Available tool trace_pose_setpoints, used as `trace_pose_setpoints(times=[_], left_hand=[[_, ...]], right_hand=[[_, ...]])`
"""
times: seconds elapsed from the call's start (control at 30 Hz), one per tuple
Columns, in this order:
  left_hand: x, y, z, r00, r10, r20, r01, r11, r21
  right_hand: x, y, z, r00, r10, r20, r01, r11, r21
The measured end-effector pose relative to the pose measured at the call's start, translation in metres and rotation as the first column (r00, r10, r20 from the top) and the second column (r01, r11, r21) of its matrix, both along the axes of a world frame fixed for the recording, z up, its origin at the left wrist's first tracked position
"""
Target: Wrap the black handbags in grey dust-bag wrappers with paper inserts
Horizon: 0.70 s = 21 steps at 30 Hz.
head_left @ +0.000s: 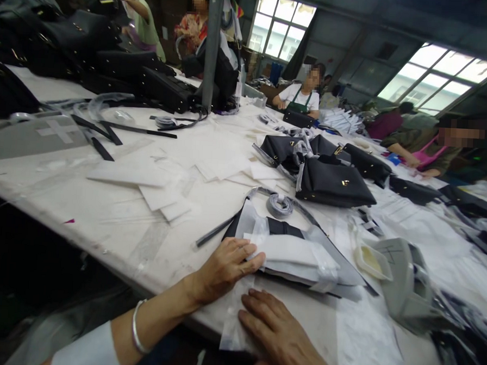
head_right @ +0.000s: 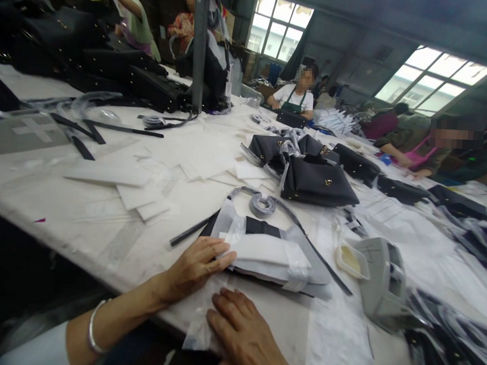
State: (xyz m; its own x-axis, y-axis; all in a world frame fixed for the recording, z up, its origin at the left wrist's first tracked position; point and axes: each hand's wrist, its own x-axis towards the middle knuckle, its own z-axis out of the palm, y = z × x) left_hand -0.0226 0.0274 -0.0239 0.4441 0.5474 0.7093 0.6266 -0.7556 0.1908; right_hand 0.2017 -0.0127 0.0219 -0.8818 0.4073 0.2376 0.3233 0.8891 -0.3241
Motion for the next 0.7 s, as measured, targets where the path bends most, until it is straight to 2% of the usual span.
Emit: trace_pose_setpoints(times=[0.07,0.13,0.2,0.3,0.37,0.47,0.57,0.7], left_hand=[[-0.001,0.0,0.0,1.0,-0.005,0.004,0.005,1.0,-0.001],[-0.002,0.002,0.001,1.0,-0.009,-0.002,0.009,1.0,0.001],[-0.003,0.003,0.001,1.0,-0.011,-0.017,0.011,1.0,0.003],[-0.006,0.006,0.001,0.998,-0.023,-0.051,0.024,1.0,0.003],[-0.008,0.007,0.002,0.997,-0.029,-0.069,0.029,1.0,0.005],[-0.008,0.007,0.003,0.996,-0.025,-0.086,0.027,0.999,0.022],[-0.006,0.005,0.002,0.994,0.025,-0.105,-0.02,0.999,0.047],[-0.002,0.004,-0.002,0.991,0.063,-0.121,-0.057,0.997,0.055]], right_hand=[[-0.005,-0.013,-0.024,0.995,-0.09,-0.051,0.091,0.996,0.023],[-0.014,-0.023,-0.04,0.971,-0.204,-0.123,0.205,0.979,-0.005],[-0.021,-0.03,-0.045,0.941,-0.273,-0.2,0.267,0.962,-0.054],[-0.024,-0.03,-0.038,0.907,-0.304,-0.293,0.287,0.953,-0.101],[-0.022,-0.023,-0.029,0.906,-0.276,-0.322,0.268,0.961,-0.07],[-0.018,-0.014,-0.021,0.924,-0.171,-0.343,0.166,0.985,-0.043],[-0.02,-0.014,-0.026,0.912,-0.132,-0.389,0.092,0.988,-0.121],[-0.023,-0.023,-0.037,0.909,-0.115,-0.402,0.059,0.987,-0.15]])
